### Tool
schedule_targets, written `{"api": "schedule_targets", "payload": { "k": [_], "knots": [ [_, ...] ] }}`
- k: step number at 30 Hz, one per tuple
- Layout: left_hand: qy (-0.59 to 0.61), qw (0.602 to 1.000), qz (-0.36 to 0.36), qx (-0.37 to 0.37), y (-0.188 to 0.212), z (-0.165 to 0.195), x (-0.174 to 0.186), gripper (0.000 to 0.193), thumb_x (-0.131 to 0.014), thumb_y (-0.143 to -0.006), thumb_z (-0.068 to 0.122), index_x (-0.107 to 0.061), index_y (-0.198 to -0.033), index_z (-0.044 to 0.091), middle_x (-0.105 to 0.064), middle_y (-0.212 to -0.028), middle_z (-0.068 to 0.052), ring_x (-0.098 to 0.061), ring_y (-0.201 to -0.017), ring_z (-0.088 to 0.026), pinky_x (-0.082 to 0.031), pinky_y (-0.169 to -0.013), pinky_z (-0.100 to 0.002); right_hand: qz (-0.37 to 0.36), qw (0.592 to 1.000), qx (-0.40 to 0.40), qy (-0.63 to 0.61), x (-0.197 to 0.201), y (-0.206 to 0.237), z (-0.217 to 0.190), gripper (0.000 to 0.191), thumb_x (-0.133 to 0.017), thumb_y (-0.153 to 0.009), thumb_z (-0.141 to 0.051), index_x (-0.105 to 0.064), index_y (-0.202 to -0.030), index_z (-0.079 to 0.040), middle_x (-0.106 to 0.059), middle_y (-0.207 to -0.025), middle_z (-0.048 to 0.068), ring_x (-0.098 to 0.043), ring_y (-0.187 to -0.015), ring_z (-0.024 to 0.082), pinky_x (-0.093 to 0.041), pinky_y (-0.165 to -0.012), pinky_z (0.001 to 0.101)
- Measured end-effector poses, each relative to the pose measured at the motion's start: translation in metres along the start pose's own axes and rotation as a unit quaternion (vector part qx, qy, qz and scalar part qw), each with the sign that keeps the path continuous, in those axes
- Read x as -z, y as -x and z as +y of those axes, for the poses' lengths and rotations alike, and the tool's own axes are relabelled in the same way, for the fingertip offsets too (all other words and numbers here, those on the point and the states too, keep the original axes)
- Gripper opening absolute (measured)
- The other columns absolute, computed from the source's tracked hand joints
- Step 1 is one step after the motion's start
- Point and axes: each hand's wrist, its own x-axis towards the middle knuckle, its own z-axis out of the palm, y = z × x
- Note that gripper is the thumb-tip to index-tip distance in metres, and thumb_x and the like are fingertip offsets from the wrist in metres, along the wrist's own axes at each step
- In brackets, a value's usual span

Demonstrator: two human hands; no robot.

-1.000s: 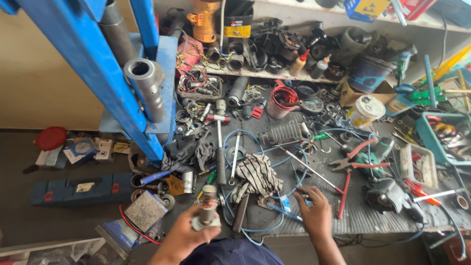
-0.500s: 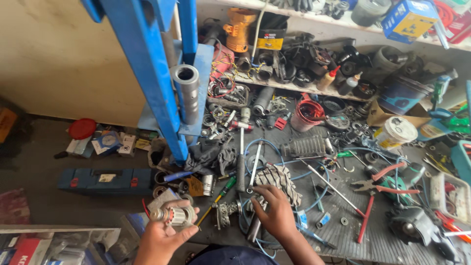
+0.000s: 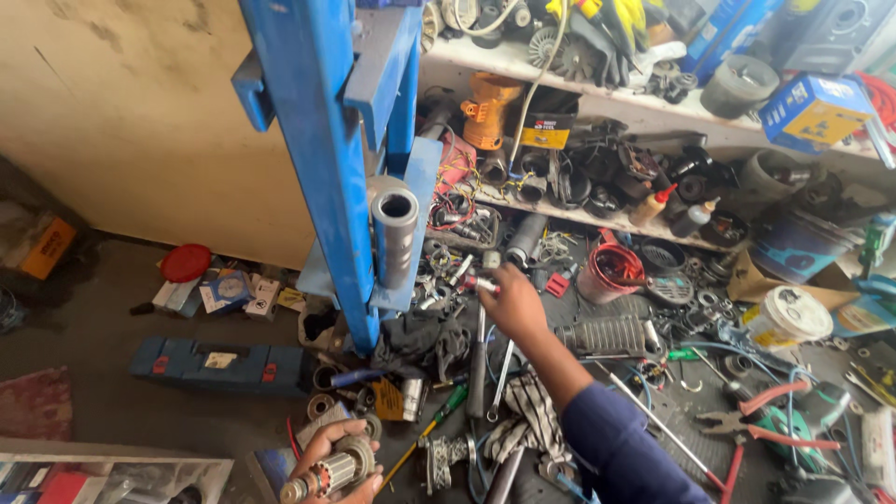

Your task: The person assembles a small cylindrical electrical component by inserting a rotor into a housing. They use a hammer to tap the rotor into place, then clean the housing interior with a wire brush and wipe it with a cloth before inserting the rotor again.

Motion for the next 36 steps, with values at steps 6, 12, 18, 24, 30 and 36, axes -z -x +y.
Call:
{"api": "schedule_targets", "payload": {
  "k": [6, 12, 18, 24, 30, 36],
  "knots": [
    [-0.069, 0.993, -0.042, -0.085, -0.028, 0.01, -0.005, 0.063, -0.082, -0.075, 0.003, -0.055, -0.133, 0.001, -0.069, -0.109, -0.021, -0.073, -0.107, -0.03, -0.059, -0.095, -0.049, 0.027, 0.986, 0.088, 0.139, -0.01, -0.096, 0.006, 0.034, -0.077, -0.084, -0.026, -0.073, -0.111, -0.006, -0.066, -0.109, 0.016, -0.065, -0.103, 0.038, -0.053, -0.089, 0.048],
    [0.049, 0.975, -0.171, -0.13, -0.049, 0.012, -0.004, 0.066, -0.082, -0.081, 0.005, -0.048, -0.137, 0.0, -0.066, -0.111, -0.022, -0.07, -0.109, -0.031, -0.057, -0.099, -0.05, -0.095, 0.959, 0.008, 0.266, -0.023, -0.112, -0.016, 0.054, -0.085, -0.074, -0.037, -0.067, -0.114, -0.005, -0.061, -0.119, 0.016, -0.061, -0.113, 0.035, -0.05, -0.092, 0.047],
    [0.047, 0.996, -0.042, -0.07, -0.029, 0.022, -0.006, 0.064, -0.079, -0.077, -0.004, -0.048, -0.133, 0.001, -0.064, -0.106, -0.019, -0.069, -0.107, -0.03, -0.058, -0.094, -0.046, -0.029, 0.988, 0.005, 0.153, -0.025, -0.108, -0.005, 0.049, -0.084, -0.078, -0.035, -0.065, -0.113, -0.007, -0.063, -0.119, 0.015, -0.062, -0.114, 0.037, -0.051, -0.095, 0.0488],
    [0.216, 0.973, -0.026, -0.075, -0.017, 0.031, -0.004, 0.052, -0.068, -0.085, -0.006, -0.049, -0.133, 0.001, -0.059, -0.11, -0.021, -0.066, -0.109, -0.034, -0.06, -0.085, -0.055, -0.041, 0.987, -0.006, 0.156, -0.025, -0.111, -0.007, 0.052, -0.085, -0.08, -0.036, -0.065, -0.12, -0.01, -0.059, -0.124, 0.019, -0.061, -0.113, 0.038, -0.05, -0.091, 0.051],
    [0.358, 0.932, -0.027, -0.048, -0.017, 0.017, 0.012, 0.049, -0.062, -0.089, -0.002, -0.047, -0.135, 0.005, -0.053, -0.116, -0.022, -0.061, -0.114, -0.037, -0.056, -0.093, -0.057, -0.036, 0.984, -0.022, 0.17, -0.027, -0.115, -0.015, 0.053, -0.086, -0.072, -0.034, -0.069, -0.118, -0.013, -0.064, -0.12, 0.011, -0.058, -0.119, 0.033, -0.046, -0.095, 0.0502],
    [0.395, 0.917, -0.019, -0.046, -0.009, 0.009, 0.018, 0.048, -0.063, -0.091, 0.003, -0.047, -0.136, 0.006, -0.052, -0.116, -0.021, -0.061, -0.114, -0.038, -0.054, -0.095, -0.059, 0.062, 0.998, -0.03, 0.012, -0.021, -0.08, -0.008, 0.042, -0.082, -0.08, -0.028, -0.071, -0.115, -0.009, -0.07, -0.109, 0.014, -0.066, -0.105, 0.036, -0.052, -0.089, 0.047]
  ]
}}
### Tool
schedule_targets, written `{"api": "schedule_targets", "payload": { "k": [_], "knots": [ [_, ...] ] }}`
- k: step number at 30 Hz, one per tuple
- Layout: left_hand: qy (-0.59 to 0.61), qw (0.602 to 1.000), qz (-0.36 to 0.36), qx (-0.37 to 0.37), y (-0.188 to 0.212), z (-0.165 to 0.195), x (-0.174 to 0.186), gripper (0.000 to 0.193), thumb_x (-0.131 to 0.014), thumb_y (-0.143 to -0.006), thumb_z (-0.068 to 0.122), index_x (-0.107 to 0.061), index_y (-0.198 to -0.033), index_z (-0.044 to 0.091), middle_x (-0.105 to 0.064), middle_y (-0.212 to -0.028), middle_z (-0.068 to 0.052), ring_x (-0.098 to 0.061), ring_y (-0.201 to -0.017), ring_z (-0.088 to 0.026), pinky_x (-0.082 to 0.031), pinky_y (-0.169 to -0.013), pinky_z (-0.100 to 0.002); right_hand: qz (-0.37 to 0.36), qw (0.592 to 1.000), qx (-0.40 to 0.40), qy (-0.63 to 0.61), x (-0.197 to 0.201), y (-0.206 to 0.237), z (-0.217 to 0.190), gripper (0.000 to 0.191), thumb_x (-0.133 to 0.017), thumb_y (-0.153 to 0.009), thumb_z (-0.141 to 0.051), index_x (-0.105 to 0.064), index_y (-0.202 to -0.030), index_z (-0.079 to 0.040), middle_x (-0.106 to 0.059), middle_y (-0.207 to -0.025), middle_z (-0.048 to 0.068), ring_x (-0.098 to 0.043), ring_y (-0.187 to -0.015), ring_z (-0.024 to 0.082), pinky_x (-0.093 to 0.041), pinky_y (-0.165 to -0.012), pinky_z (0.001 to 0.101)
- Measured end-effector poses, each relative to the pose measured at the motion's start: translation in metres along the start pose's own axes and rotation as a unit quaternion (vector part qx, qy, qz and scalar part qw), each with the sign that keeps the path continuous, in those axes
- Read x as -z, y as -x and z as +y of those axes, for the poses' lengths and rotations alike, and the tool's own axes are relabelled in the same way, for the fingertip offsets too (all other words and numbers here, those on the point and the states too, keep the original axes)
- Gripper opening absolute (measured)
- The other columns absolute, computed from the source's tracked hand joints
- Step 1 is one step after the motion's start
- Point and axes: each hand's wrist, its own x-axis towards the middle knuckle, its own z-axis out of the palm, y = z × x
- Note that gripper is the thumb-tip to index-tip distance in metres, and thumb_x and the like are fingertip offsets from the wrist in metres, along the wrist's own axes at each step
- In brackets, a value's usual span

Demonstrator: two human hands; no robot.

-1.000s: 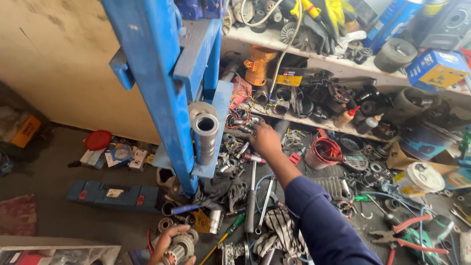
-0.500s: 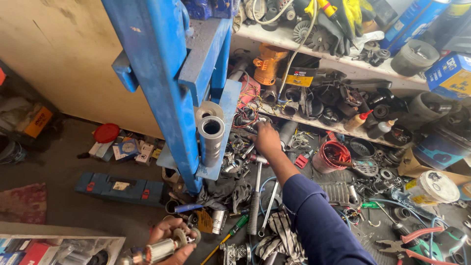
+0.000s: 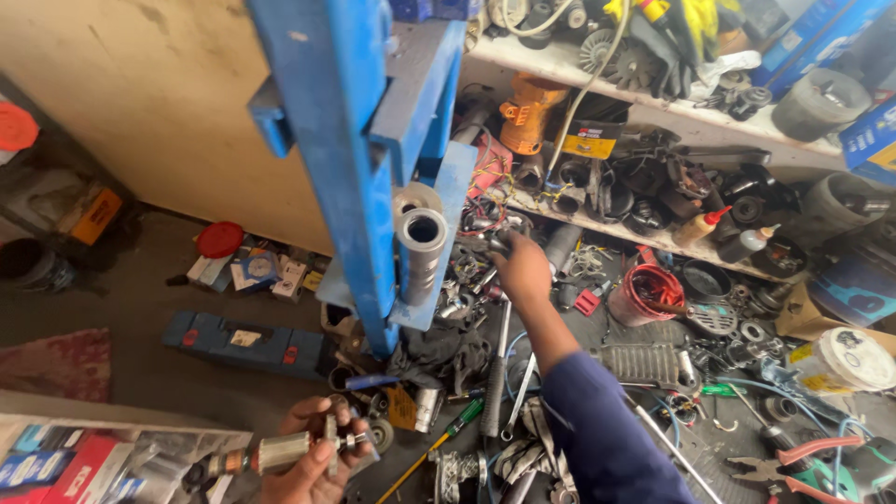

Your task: The person assembles a small cylindrical electrical component by inserting a rotor into a housing. They use a hammer to tap the rotor into place, then clean the housing interior with a wire brush and wipe it with a cloth before inserting the rotor again.

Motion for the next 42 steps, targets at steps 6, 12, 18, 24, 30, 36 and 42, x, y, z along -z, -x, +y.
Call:
{"api": "schedule_targets", "payload": {
  "k": [6, 12, 18, 24, 30, 36, 42],
  "knots": [
    [-0.025, 0.999, 0.035, 0.001, 0.009, 0.004, -0.016, 0.045, -0.067, -0.088, 0.005, -0.049, -0.129, 0.002, -0.055, -0.11, -0.02, -0.062, -0.111, -0.038, -0.042, -0.103, -0.068, -0.121, 0.971, 0.084, -0.191, 0.064, 0.147, -0.059, 0.04, -0.089, -0.074, -0.025, -0.074, -0.105, -0.005, -0.073, -0.103, 0.01, -0.073, -0.095, 0.029, -0.057, -0.079, 0.0389],
    [-0.042, 0.998, -0.038, 0.004, 0.023, -0.001, -0.042, 0.045, -0.068, -0.09, 0.007, -0.051, -0.131, 0.0, -0.054, -0.108, -0.019, -0.061, -0.112, -0.037, -0.035, -0.112, -0.064, -0.212, 0.937, 0.159, -0.227, 0.124, 0.226, -0.129, 0.036, -0.09, -0.079, -0.021, -0.077, -0.11, -0.008, -0.069, -0.1, 0.008, -0.073, -0.088, 0.024, -0.059, -0.073, 0.0331],
    [-0.048, 0.997, -0.048, 0.034, 0.036, -0.001, -0.058, 0.042, -0.067, -0.087, 0.004, -0.053, -0.126, -0.001, -0.057, -0.106, -0.019, -0.061, -0.116, -0.037, -0.046, -0.107, -0.058, -0.17, 0.942, 0.209, -0.2, 0.133, 0.239, -0.156, 0.038, -0.09, -0.077, -0.021, -0.077, -0.111, -0.01, -0.068, -0.097, 0.006, -0.07, -0.086, 0.026, -0.058, -0.071, 0.0351],
    [-0.089, 0.994, -0.032, 0.057, 0.049, 0.005, -0.061, 0.034, -0.067, -0.088, 0.001, -0.055, -0.119, 0.0, -0.058, -0.108, -0.016, -0.062, -0.113, -0.031, -0.05, -0.1, -0.047, -0.142, 0.954, 0.201, -0.172, 0.125, 0.259, -0.164, 0.038, -0.092, -0.074, -0.027, -0.079, -0.107, -0.012, -0.065, -0.087, 0.005, -0.067, -0.079, 0.025, -0.055, -0.066, 0.0368],
    [-0.257, 0.964, 0.034, 0.058, 0.046, 0.022, -0.063, 0.029, -0.071, -0.088, 0.007, -0.06, -0.113, -0.001, -0.066, -0.101, -0.014, -0.065, -0.095, -0.021, -0.052, -0.083, -0.037, -0.119, 0.956, 0.209, -0.166, 0.09, 0.267, -0.167, 0.038, -0.092, -0.07, -0.026, -0.077, -0.101, -0.01, -0.066, -0.087, 0.006, -0.065, -0.087, 0.029, -0.051, -0.078, 0.0401],
    [-0.454, 0.886, 0.055, 0.08, 0.017, 0.04, -0.062, 0.022, -0.076, -0.085, 0.015, -0.068, -0.102, 0.003, -0.068, -0.092, -0.007, -0.065, -0.077, -0.01, -0.057, -0.064, -0.029, -0.111, 0.956, 0.164, -0.215, 0.019, 0.264, -0.159, 0.037, -0.09, -0.07, -0.021, -0.077, -0.101, -0.008, -0.073, -0.105, 0.007, -0.066, -0.107, 0.027, -0.044, -0.097, 0.0418],
    [-0.599, 0.796, -0.059, -0.069, -0.003, 0.043, -0.058, 0.013, -0.076, -0.087, 0.013, -0.072, -0.095, 0.005, -0.066, -0.091, -0.001, -0.064, -0.079, -0.009, -0.053, -0.064, -0.027, -0.124, 0.957, 0.092, -0.246, -0.021, 0.264, -0.149, 0.034, -0.09, -0.07, -0.02, -0.078, -0.1, -0.009, -0.073, -0.116, 0.009, -0.062, -0.116, 0.029, -0.043, -0.101, 0.0433]
  ]
}}
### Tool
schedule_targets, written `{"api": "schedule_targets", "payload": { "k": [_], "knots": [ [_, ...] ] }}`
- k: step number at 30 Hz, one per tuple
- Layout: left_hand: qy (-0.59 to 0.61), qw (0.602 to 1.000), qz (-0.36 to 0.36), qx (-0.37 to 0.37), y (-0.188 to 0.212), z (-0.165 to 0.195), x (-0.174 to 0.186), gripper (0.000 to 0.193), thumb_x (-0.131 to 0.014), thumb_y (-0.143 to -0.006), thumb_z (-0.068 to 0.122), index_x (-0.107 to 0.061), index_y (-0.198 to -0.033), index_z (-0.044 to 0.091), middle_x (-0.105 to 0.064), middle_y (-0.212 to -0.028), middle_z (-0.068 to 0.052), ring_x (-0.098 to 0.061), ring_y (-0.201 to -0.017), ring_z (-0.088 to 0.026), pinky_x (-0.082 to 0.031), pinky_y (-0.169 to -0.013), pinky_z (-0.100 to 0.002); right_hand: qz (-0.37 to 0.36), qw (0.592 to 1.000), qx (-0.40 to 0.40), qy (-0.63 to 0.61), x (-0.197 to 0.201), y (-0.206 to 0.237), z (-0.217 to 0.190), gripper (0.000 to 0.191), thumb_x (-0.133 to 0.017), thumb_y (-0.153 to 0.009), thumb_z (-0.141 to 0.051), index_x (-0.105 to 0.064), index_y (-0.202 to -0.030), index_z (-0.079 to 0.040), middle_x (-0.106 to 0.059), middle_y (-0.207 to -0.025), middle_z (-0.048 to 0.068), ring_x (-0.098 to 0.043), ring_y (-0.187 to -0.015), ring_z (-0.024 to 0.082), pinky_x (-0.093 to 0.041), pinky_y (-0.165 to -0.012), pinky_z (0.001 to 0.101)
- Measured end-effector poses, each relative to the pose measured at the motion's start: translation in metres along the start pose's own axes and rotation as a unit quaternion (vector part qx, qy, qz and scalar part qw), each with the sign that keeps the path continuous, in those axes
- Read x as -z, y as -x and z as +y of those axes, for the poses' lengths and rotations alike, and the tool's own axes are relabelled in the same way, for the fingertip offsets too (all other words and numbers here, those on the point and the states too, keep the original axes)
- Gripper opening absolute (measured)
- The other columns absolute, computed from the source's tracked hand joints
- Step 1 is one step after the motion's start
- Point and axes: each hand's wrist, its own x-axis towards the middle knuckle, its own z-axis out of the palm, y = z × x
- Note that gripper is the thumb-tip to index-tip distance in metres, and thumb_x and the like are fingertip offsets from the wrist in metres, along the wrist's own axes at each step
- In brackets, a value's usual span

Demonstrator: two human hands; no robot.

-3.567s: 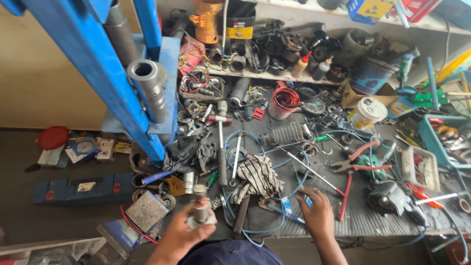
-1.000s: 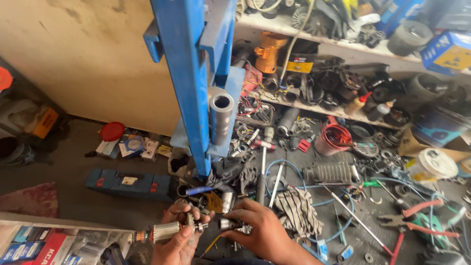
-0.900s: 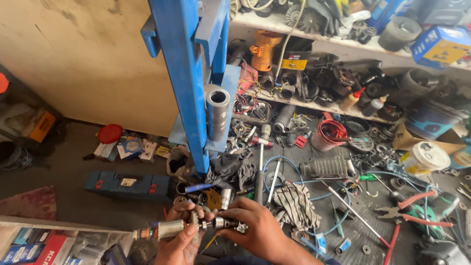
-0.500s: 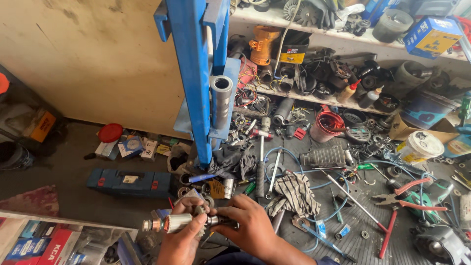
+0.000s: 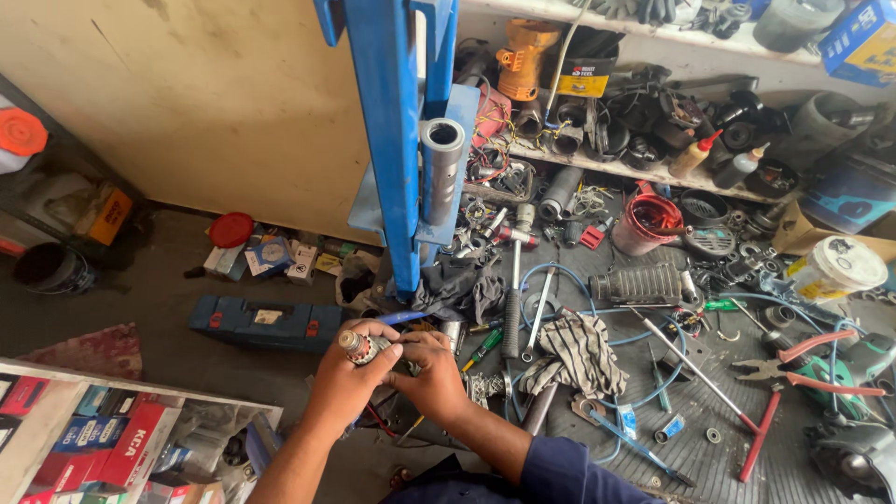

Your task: The person assembles a small cylindrical electrical component by inserting a rotor into a housing. They use a hammer to tap the rotor into place, then clean the housing interior with a wire brush and wipe it with a cloth before inserting the rotor again.

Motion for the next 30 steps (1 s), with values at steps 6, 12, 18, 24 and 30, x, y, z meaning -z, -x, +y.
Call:
{"api": "schedule_targets", "payload": {
  "k": [6, 12, 18, 24, 30],
  "knots": [
    [0.002, 0.995, -0.046, 0.084, -0.006, 0.005, -0.005, 0.008, -0.072, -0.083, 0.01, -0.071, -0.09, 0.006, -0.069, -0.074, 0.0, -0.063, -0.067, -0.009, -0.051, -0.061, -0.03, -0.008, 0.999, 0.006, 0.043, 0.034, 0.022, -0.007, 0.044, -0.087, -0.076, -0.019, -0.073, -0.115, -0.006, -0.072, -0.117, 0.013, -0.063, -0.114, 0.032, -0.044, -0.098, 0.0452],
    [-0.053, 0.996, -0.044, 0.054, -0.005, 0.01, -0.01, 0.008, -0.072, -0.08, 0.009, -0.071, -0.088, 0.006, -0.071, -0.078, -0.003, -0.067, -0.071, -0.012, -0.054, -0.066, -0.03, 0.036, 0.983, -0.182, -0.001, 0.105, 0.097, -0.001, 0.033, -0.079, -0.083, -0.016, -0.074, -0.114, -0.008, -0.078, -0.093, 0.008, -0.078, -0.086, 0.021, -0.059, -0.078, 0.0331],
    [-0.066, 0.997, -0.05, -0.005, -0.006, 0.011, -0.006, 0.01, -0.073, -0.08, 0.009, -0.071, -0.09, 0.006, -0.073, -0.087, -0.003, -0.07, -0.08, -0.014, -0.054, -0.073, -0.03, 0.128, 0.962, -0.212, 0.119, 0.135, 0.13, 0.006, 0.027, -0.079, -0.08, -0.017, -0.077, -0.106, -0.007, -0.077, -0.09, 0.008, -0.076, -0.081, 0.02, -0.059, -0.076, 0.0329],
    [-0.094, 0.992, -0.06, 0.051, -0.008, 0.007, -0.007, 0.015, -0.076, -0.083, 0.016, -0.072, -0.094, 0.006, -0.074, -0.083, -0.003, -0.068, -0.076, -0.012, -0.054, -0.069, -0.029, -0.007, 0.997, 0.019, 0.07, 0.067, 0.068, -0.011, 0.037, -0.082, -0.087, -0.027, -0.074, -0.117, -0.008, -0.07, -0.106, 0.011, -0.065, -0.102, 0.033, -0.051, -0.091, 0.0423],
    [-0.05, 0.996, -0.065, 0.032, -0.007, 0.0, -0.007, 0.014, -0.074, -0.086, 0.014, -0.072, -0.095, 0.004, -0.071, -0.082, -0.002, -0.065, -0.075, -0.008, -0.052, -0.066, -0.026, 0.013, 0.996, 0.019, 0.091, 0.008, 0.024, -0.015, 0.039, -0.084, -0.079, -0.024, -0.072, -0.112, -0.006, -0.065, -0.115, 0.011, -0.058, -0.111, 0.032, -0.046, -0.096, 0.044]
  ]
}}
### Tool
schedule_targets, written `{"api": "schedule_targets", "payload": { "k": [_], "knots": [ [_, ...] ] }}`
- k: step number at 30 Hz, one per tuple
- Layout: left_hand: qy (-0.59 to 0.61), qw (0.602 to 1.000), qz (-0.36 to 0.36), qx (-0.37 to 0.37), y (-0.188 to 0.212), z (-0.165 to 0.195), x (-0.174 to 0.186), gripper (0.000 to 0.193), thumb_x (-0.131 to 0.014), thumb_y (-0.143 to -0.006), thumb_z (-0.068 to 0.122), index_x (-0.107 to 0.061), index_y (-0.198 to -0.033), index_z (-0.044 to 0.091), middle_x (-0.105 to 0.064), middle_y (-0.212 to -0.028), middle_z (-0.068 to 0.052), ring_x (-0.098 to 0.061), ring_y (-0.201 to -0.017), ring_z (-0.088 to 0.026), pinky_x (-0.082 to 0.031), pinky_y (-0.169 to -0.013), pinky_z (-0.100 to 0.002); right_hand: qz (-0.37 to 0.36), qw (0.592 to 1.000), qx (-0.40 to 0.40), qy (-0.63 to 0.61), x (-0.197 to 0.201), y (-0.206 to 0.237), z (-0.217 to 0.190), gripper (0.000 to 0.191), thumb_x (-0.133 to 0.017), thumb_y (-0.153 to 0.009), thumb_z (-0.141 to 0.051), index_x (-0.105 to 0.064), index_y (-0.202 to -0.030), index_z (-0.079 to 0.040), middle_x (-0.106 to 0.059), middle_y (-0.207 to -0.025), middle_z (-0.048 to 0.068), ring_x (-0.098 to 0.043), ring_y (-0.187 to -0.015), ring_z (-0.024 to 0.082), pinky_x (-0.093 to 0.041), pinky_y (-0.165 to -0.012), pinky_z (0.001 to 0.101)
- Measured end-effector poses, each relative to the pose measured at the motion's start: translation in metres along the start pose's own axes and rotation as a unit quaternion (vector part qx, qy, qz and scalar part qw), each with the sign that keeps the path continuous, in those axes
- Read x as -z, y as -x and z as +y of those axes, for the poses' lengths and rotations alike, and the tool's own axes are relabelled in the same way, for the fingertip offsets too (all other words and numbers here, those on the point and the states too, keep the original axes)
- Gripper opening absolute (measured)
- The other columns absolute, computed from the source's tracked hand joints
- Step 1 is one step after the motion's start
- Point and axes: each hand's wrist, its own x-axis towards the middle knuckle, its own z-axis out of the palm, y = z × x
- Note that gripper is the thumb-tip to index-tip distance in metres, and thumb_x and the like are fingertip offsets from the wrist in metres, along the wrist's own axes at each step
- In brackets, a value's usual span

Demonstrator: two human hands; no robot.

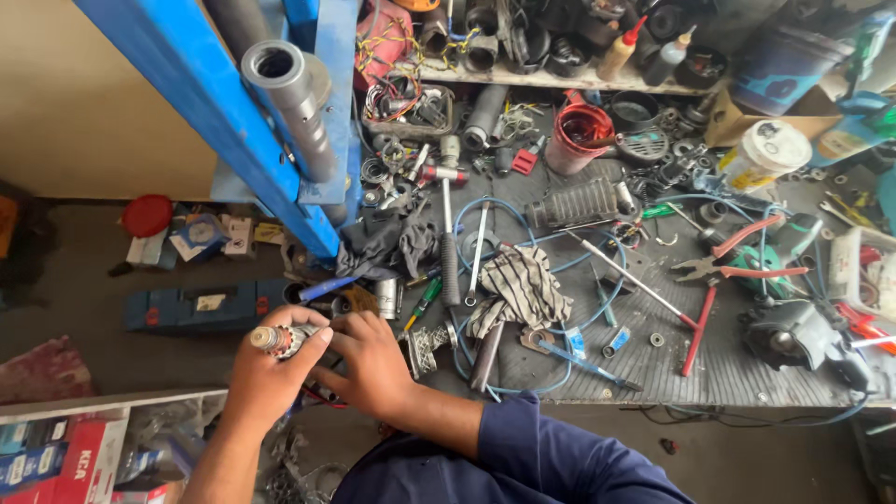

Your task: The person assembles a small cylindrical electrical component by inserting a rotor into a housing. They use a hammer to tap the rotor into place, then clean the housing interior with a wire brush and wipe it with a cloth before inserting the rotor again.

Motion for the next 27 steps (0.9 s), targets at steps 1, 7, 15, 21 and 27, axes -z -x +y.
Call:
{"api": "schedule_targets", "payload": {
  "k": [1, 7, 15, 21, 27],
  "knots": [
    [-0.005, 1.0, 0.001, 0.018, 0.0, -0.001, 0.001, 0.014, -0.074, -0.085, 0.013, -0.071, -0.096, 0.004, -0.071, -0.081, -0.002, -0.065, -0.074, -0.008, -0.052, -0.066, -0.026, 0.008, 1.0, -0.003, 0.002, -0.004, -0.004, 0.002, 0.034, -0.083, -0.08, -0.023, -0.074, -0.11, -0.008, -0.066, -0.114, 0.008, -0.059, -0.112, 0.031, -0.046, -0.096, 0.0434],
    [0.001, 0.999, 0.012, 0.038, 0.002, -0.001, 0.002, 0.014, -0.069, -0.082, 0.005, -0.071, -0.096, 0.004, -0.071, -0.082, -0.001, -0.064, -0.074, -0.007, -0.051, -0.066, -0.026, 0.055, 0.998, 0.036, 0.02, -0.007, -0.005, 0.01, 0.026, -0.082, -0.077, -0.02, -0.078, -0.101, -0.012, -0.065, -0.119, 0.005, -0.056, -0.118, 0.029, -0.044, -0.1, 0.0444],
    [-0.009, 1.0, 0.022, 0.004, 0.005, 0.008, -0.005, 0.014, -0.067, -0.08, 0.001, -0.071, -0.093, 0.001, -0.069, -0.086, -0.002, -0.063, -0.075, -0.008, -0.051, -0.066, -0.026, 0.038, 0.998, 0.027, 0.03, -0.005, -0.007, 0.012, 0.029, -0.081, -0.072, -0.02, -0.079, -0.099, -0.011, -0.065, -0.12, 0.006, -0.055, -0.121, 0.029, -0.043, -0.102, 0.0449],
    [-0.004, 1.0, 0.008, 0.027, 0.003, 0.006, -0.001, 0.014, -0.067, -0.08, 0.002, -0.072, -0.094, 0.002, -0.07, -0.084, -0.002, -0.063, -0.075, -0.007, -0.051, -0.066, -0.026, 0.03, 0.999, 0.025, 0.027, -0.003, -0.009, 0.012, 0.025, -0.081, -0.074, -0.021, -0.079, -0.096, -0.011, -0.066, -0.119, 0.005, -0.055, -0.121, 0.029, -0.043, -0.102, 0.0442],
    [-0.002, 0.999, 0.011, 0.045, 0.002, 0.002, -0.001, 0.016, -0.067, -0.081, 0.003, -0.073, -0.095, 0.003, -0.071, -0.083, -0.002, -0.064, -0.075, -0.007, -0.051, -0.067, -0.026, 0.014, 0.999, 0.014, 0.027, -0.001, -0.011, 0.012, 0.023, -0.08, -0.076, -0.023, -0.079, -0.096, -0.011, -0.066, -0.116, 0.004, -0.056, -0.119, 0.028, -0.043, -0.1, 0.0442]
  ]
}}
